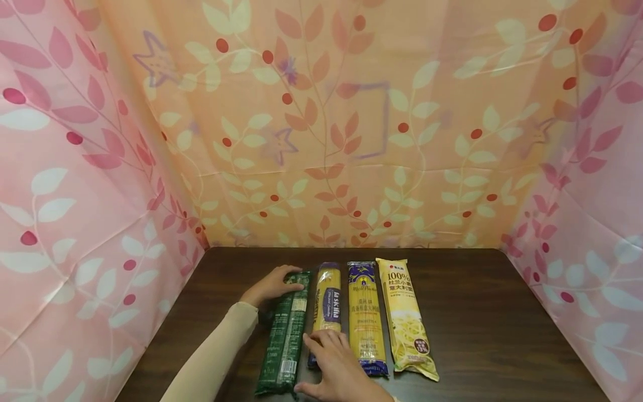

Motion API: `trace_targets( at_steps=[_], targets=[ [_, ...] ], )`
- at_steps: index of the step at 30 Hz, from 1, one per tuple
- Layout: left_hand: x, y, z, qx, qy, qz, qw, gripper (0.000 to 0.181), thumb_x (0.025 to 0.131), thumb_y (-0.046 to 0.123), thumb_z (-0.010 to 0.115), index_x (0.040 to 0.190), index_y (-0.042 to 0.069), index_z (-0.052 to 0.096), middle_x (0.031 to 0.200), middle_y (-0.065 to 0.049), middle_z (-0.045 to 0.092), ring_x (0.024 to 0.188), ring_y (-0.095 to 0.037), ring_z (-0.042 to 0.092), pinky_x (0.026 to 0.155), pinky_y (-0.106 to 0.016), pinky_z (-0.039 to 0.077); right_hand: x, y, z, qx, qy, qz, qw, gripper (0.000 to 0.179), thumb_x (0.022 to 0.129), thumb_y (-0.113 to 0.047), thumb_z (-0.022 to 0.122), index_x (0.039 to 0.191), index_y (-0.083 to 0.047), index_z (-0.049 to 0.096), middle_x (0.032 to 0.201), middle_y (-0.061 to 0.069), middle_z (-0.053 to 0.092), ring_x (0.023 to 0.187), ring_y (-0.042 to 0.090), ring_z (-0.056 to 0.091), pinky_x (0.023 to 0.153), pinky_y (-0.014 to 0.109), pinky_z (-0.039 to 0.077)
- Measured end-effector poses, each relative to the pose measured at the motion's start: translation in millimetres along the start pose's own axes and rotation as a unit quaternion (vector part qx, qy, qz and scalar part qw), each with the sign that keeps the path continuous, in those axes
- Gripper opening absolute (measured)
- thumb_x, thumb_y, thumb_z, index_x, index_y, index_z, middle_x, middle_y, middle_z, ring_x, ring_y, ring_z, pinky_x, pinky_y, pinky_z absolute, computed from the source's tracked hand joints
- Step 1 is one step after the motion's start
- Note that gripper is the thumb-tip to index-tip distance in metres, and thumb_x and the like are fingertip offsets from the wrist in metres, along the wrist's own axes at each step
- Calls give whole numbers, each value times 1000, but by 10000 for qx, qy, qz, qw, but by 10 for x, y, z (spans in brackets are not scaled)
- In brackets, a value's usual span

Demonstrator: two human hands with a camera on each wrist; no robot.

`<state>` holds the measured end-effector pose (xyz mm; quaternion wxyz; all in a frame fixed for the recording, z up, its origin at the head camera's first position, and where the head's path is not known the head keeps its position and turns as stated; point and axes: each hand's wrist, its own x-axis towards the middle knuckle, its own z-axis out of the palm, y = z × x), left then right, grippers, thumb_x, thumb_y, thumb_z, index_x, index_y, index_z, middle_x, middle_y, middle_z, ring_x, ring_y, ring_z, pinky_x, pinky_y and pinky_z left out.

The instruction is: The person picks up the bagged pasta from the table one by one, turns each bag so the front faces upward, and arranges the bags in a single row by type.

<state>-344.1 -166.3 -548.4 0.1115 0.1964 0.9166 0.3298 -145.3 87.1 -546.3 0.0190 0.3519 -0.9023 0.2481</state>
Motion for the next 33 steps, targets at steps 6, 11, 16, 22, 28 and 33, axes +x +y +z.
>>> trace_targets(
  at_steps=[6,11,16,22,28,33],
  targets=[
    [3,-46,-2,-125,89,7,9999,57,101,41,78,149,13,63,156,-19,53,149,-43,43,116,-65,41,70,-46,71,-283,-163,9,9995,87,91,-76,70,153,-15,62,144,-4,59,131,23,51,106,58,45],
    [3,-38,0,-161,188,-6,9997,52,101,39,79,144,14,66,152,-17,55,145,-42,46,115,-64,43,117,-72,119,-615,-304,171,9975,89,87,-82,70,148,-17,66,145,-2,57,131,25,49,107,60,43],
    [12,-8,10,-127,196,37,9997,47,100,37,79,139,12,68,146,-18,57,141,-43,48,112,-63,45,136,-108,190,-1207,-229,224,9922,94,83,-89,65,143,-17,69,142,3,58,130,28,51,106,58,44],
    [18,3,30,-72,213,3,9997,42,100,37,79,132,11,70,143,-17,59,139,-42,50,111,-61,46,139,-140,278,-1495,-119,342,9881,101,80,-94,62,142,-13,69,141,7,57,129,31,52,105,58,44],
    [21,-12,54,9,294,34,9996,39,100,36,80,128,10,72,135,-16,61,132,-41,54,107,-59,49,176,-216,322,-1936,-343,611,9786,103,80,-96,59,141,-13,70,142,8,57,130,31,49,104,55,43],
    [12,-11,64,8,343,-27,9994,38,100,35,80,127,10,72,135,-17,61,132,-41,54,107,-59,49,204,-264,332,-2046,-438,749,9750,101,81,-94,60,140,-13,71,142,9,57,130,32,49,104,56,42]
  ],
)
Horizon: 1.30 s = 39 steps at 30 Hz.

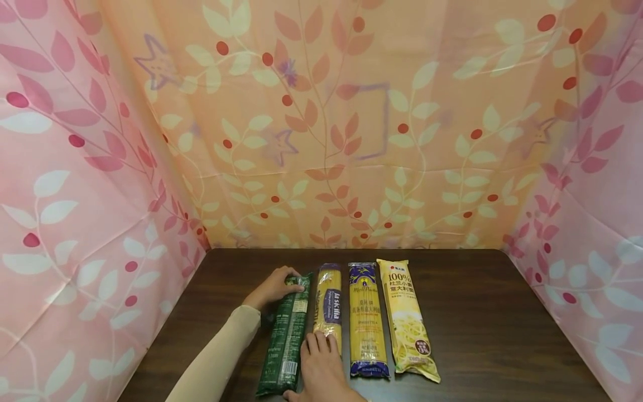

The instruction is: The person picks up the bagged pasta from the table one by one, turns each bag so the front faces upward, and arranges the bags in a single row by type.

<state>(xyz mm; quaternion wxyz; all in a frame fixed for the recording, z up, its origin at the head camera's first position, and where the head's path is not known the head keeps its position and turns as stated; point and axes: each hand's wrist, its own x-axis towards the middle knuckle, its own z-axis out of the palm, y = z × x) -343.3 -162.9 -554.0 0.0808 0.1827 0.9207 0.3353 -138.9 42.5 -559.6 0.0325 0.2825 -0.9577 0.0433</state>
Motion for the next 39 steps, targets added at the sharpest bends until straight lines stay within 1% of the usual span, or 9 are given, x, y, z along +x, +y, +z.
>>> trace_targets(
  at_steps=[5,10,14,23,29,32,34,36,39],
  targets=[
    [-6,13,4,30,-41,-80,10000,41,101,35,79,132,10,71,138,-18,60,134,-41,53,108,-60,48,-5,18,16,28,27,2,10000,105,79,-96,59,140,-12,72,145,9,57,132,33,49,107,56,43],
    [-37,58,-16,151,-151,-41,9998,46,103,35,77,140,9,69,138,-19,58,131,-41,52,107,-60,48,8,46,46,199,143,-39,9997,102,80,-96,58,134,-12,76,141,8,58,130,32,50,106,57,44],
    [-72,100,-48,166,-214,-47,9996,44,104,35,74,139,10,68,139,-19,57,133,-41,51,107,-61,47,26,56,17,530,143,-32,9985,95,80,-93,63,130,-13,77,138,5,58,127,30,50,105,57,43],
    [-118,157,-77,35,-169,-96,9998,43,108,37,67,141,9,66,147,-20,54,141,-45,49,111,-64,45,34,67,-71,1127,26,50,9936,82,81,-82,76,131,-17,77,134,0,61,126,30,50,105,59,41],
    [-118,216,-76,-289,91,-227,9993,47,107,42,68,139,8,65,148,-21,54,140,-44,50,109,-62,47,40,89,-127,1434,-12,112,9896,81,81,-74,82,135,-15,74,135,0,66,127,30,52,107,61,40],
    [-115,261,-74,-565,244,-309,9976,51,106,46,70,139,7,64,150,-21,53,139,-44,52,109,-63,47,35,97,-156,1741,-11,184,9846,81,80,-68,87,139,-15,72,135,1,69,126,29,53,106,60,39],
    [-110,290,-74,-698,333,-341,9964,55,104,49,71,140,7,63,152,-21,53,140,-44,52,110,-63,47,30,104,-181,1971,-18,218,9801,81,80,-65,88,142,-15,70,132,-1,72,124,27,53,105,59,39],
    [-100,312,-69,-761,424,-374,9955,58,103,51,72,140,7,63,152,-21,53,139,-43,53,111,-63,47,23,112,-206,2186,-34,241,9755,82,81,-61,90,145,-15,68,127,-5,74,122,24,53,103,57,38],
    [-94,341,-64,-755,532,-369,9950,61,100,54,74,138,7,63,150,-22,56,137,-43,55,110,-63,47,7,127,-246,2339,-76,241,9719,83,82,-56,91,149,-15,65,125,-8,74,121,21,53,102,55,37]
  ],
)
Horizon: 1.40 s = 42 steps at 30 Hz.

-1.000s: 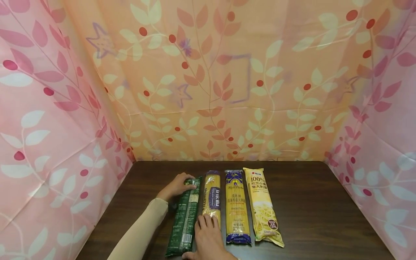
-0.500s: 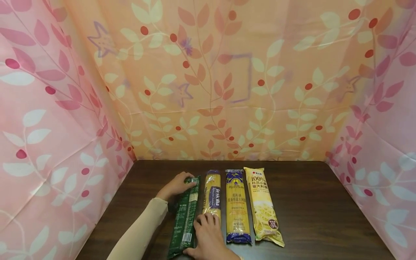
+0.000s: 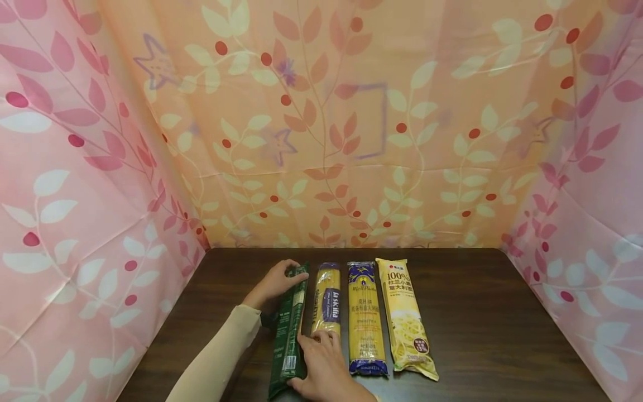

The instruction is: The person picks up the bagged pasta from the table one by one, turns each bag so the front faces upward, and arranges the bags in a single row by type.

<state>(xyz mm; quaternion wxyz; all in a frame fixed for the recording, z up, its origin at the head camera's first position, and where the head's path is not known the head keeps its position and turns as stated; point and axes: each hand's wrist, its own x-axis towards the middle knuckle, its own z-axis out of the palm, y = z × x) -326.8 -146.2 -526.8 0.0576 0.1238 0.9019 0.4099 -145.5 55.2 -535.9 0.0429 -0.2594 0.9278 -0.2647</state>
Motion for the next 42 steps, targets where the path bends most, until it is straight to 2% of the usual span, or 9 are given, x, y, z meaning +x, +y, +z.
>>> trace_targets(
  at_steps=[6,12,19,23,30,33,36,38,42],
  targets=[
    [3,41,19,-46,159,-28,9999,65,97,56,77,134,5,62,145,-23,58,132,-43,58,106,-61,50,-38,0,-65,177,-44,-5,9998,82,83,-49,92,151,-16,62,134,-5,72,120,18,56,104,55,40],
    [13,72,-1,-304,278,-30,9991,54,99,42,78,134,4,62,144,-24,58,132,-44,57,107,-63,49,-91,38,-126,914,-147,-47,9957,79,89,-38,90,156,-14,56,149,5,63,134,29,60,109,59,49],
    [39,83,-38,-598,634,-11,9962,46,102,34,76,134,3,63,141,-22,62,123,-39,61,100,-58,52,-152,96,-150,1498,30,-333,9882,82,95,-23,84,165,-12,42,159,13,52,138,32,58,107,47,54],
    [42,97,-61,-902,751,-117,9930,46,102,34,75,135,4,63,142,-20,61,126,-39,59,100,-58,52,-153,135,-155,1790,154,-430,9828,83,97,-16,82,167,-14,38,162,13,48,139,32,57,106,43,55],
    [61,109,-64,-1336,829,-240,9873,48,104,31,74,141,3,61,146,-21,57,133,-42,55,103,-58,51,-171,182,-179,2211,341,-408,9738,86,99,-21,81,170,-17,33,166,13,44,142,36,53,105,42,56],
    [80,119,-51,-1454,892,-247,9850,48,104,30,73,142,2,61,146,-22,57,133,-42,55,103,-58,51,-184,196,-188,2609,356,-275,9643,88,99,-22,82,170,-12,31,166,19,40,133,34,60,100,38,58],
    [87,145,-46,-1578,924,-291,9827,47,105,28,72,143,2,60,144,-22,58,131,-41,56,101,-57,52,-189,215,-187,3034,316,-37,9523,91,97,-21,84,169,-6,31,162,23,44,125,30,64,96,32,59],
    [93,163,-45,-1639,912,-318,9817,47,105,27,72,143,2,60,144,-22,57,131,-41,56,101,-56,52,-184,227,-191,3293,277,143,9437,93,95,-22,86,168,-3,31,158,24,48,123,31,65,96,33,60],
    [96,192,-51,-1734,811,-324,9810,48,106,26,72,145,1,60,151,-23,54,138,-44,53,104,-58,51,-163,259,-214,3536,115,422,9344,99,92,-26,89,167,1,31,152,28,56,119,34,70,96,42,60]
  ],
)
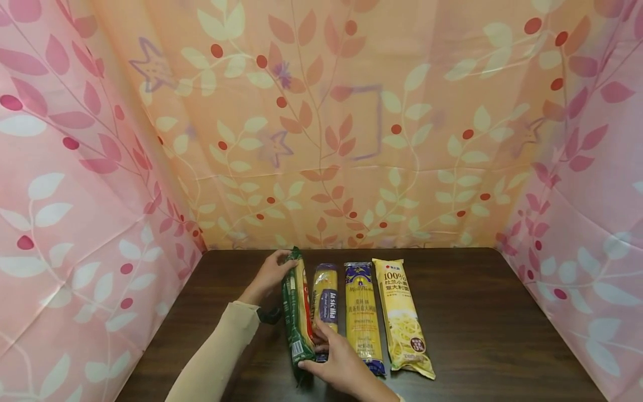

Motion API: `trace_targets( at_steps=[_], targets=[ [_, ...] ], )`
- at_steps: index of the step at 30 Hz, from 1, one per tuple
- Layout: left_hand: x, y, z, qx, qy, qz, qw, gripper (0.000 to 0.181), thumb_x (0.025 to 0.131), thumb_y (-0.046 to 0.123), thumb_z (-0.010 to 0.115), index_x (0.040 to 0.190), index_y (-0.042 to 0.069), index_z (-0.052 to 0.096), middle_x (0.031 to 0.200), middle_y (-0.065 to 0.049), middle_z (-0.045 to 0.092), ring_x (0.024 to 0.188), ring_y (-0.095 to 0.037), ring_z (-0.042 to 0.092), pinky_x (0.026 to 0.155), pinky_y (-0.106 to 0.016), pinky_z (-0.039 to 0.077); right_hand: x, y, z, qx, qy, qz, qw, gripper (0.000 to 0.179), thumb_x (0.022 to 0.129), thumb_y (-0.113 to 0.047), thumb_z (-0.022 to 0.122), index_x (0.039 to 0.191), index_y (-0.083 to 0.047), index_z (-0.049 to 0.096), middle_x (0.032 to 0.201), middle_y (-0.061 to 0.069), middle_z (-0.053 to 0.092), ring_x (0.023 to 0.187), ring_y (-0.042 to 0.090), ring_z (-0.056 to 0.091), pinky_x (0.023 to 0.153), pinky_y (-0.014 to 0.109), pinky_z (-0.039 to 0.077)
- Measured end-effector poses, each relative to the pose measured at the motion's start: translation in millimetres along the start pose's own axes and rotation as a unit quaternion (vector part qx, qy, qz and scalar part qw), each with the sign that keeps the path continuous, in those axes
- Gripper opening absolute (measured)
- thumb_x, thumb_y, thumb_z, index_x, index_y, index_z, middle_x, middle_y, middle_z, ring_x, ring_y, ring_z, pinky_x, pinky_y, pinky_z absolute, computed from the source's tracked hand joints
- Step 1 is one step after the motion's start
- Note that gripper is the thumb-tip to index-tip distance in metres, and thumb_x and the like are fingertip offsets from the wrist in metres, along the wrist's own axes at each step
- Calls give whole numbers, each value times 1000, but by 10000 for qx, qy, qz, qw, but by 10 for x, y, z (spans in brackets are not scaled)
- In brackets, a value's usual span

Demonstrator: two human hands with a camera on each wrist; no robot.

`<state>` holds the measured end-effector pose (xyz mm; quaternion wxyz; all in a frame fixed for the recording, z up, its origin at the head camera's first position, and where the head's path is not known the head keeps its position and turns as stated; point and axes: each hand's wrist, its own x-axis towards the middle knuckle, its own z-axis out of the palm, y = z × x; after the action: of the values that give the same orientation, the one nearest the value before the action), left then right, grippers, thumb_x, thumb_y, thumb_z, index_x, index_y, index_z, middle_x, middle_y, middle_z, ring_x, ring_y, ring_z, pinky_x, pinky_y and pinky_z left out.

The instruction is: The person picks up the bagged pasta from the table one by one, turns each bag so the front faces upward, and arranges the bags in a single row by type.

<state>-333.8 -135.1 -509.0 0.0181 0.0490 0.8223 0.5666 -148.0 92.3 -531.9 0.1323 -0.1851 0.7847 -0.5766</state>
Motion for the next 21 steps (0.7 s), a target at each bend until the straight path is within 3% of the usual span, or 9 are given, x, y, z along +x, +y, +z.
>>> trace_targets(
  at_steps=[9,15,21],
  targets=[
    [-16,54,9,-294,-225,79,9993,51,107,25,70,149,-1,56,160,-26,46,148,-47,44,113,-60,46,48,29,-79,462,-461,166,9977,93,93,-18,87,163,9,34,151,35,54,116,32,71,88,36,60],
    [4,51,11,-534,-180,25,9984,50,108,24,68,148,-3,56,157,-26,48,146,-45,46,113,-60,45,84,96,-98,144,-365,37,9992,95,93,-26,87,163,9,34,137,16,64,106,21,65,84,29,57],
    [28,73,-3,-617,-117,-13,9980,52,108,25,67,151,-1,55,147,-24,54,131,-40,55,106,-56,49,59,48,-138,440,-212,46,9988,91,96,-25,82,167,1,31,150,27,52,130,45,63,103,49,57]
  ],
)
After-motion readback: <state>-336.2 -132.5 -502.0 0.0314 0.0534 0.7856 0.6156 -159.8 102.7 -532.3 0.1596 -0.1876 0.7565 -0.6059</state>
